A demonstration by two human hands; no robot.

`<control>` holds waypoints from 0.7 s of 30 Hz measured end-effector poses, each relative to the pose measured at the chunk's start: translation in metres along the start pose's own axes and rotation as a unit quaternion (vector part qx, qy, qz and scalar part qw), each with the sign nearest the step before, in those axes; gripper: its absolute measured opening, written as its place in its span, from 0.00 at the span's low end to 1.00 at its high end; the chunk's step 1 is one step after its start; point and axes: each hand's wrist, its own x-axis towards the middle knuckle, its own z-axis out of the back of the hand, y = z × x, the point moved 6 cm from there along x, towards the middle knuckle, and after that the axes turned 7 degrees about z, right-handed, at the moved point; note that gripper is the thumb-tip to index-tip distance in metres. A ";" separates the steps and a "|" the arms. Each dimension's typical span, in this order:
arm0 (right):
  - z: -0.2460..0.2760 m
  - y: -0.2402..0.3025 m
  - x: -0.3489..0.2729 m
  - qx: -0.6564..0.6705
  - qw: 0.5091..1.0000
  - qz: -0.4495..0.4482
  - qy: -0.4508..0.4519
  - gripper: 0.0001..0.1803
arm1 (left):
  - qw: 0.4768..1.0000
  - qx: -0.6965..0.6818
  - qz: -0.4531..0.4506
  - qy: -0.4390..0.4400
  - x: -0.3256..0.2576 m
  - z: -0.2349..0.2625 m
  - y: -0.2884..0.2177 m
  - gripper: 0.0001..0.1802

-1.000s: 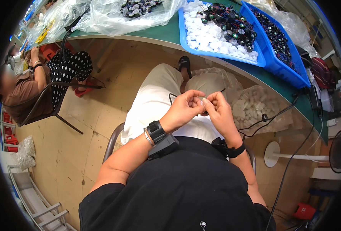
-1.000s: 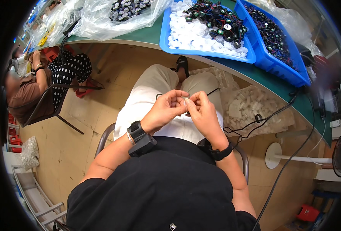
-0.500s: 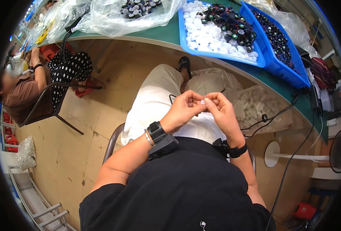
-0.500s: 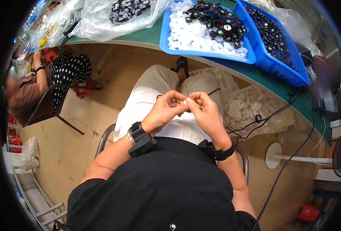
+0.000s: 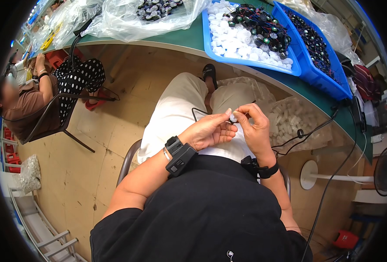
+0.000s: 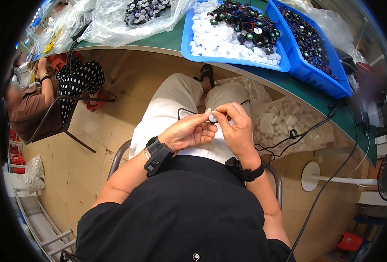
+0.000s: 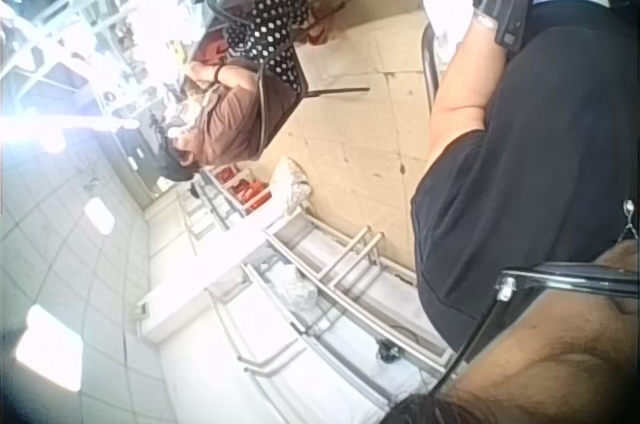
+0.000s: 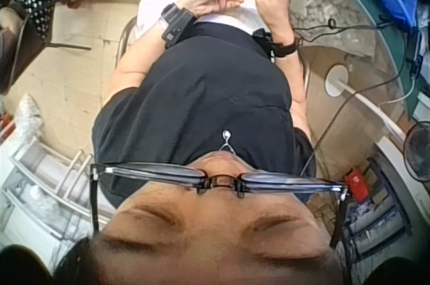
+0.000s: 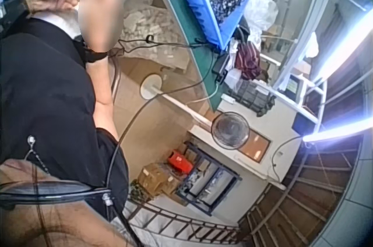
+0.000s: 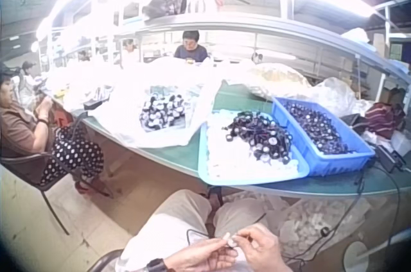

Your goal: The person sits at a workbench and repeatedly picks up small white plastic components and black electronic modules with wires. They insert the modules into the white components and place the assembled units into a blue tray. The person occasionally adjusts the head-mounted camera during the task.

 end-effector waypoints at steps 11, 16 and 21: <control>-0.007 -0.042 -0.012 0.206 0.961 -0.178 -0.054 0.07 | 0.963 0.159 -0.181 -0.124 -0.012 -0.015 -0.020 0.17; -0.011 -0.040 -0.011 0.256 0.941 -0.217 -0.033 0.09 | 0.948 0.230 -0.172 -0.137 -0.013 -0.011 -0.022 0.18; -0.014 -0.048 -0.015 0.301 0.915 -0.267 0.003 0.10 | 0.933 0.272 -0.193 -0.136 -0.013 -0.013 -0.023 0.18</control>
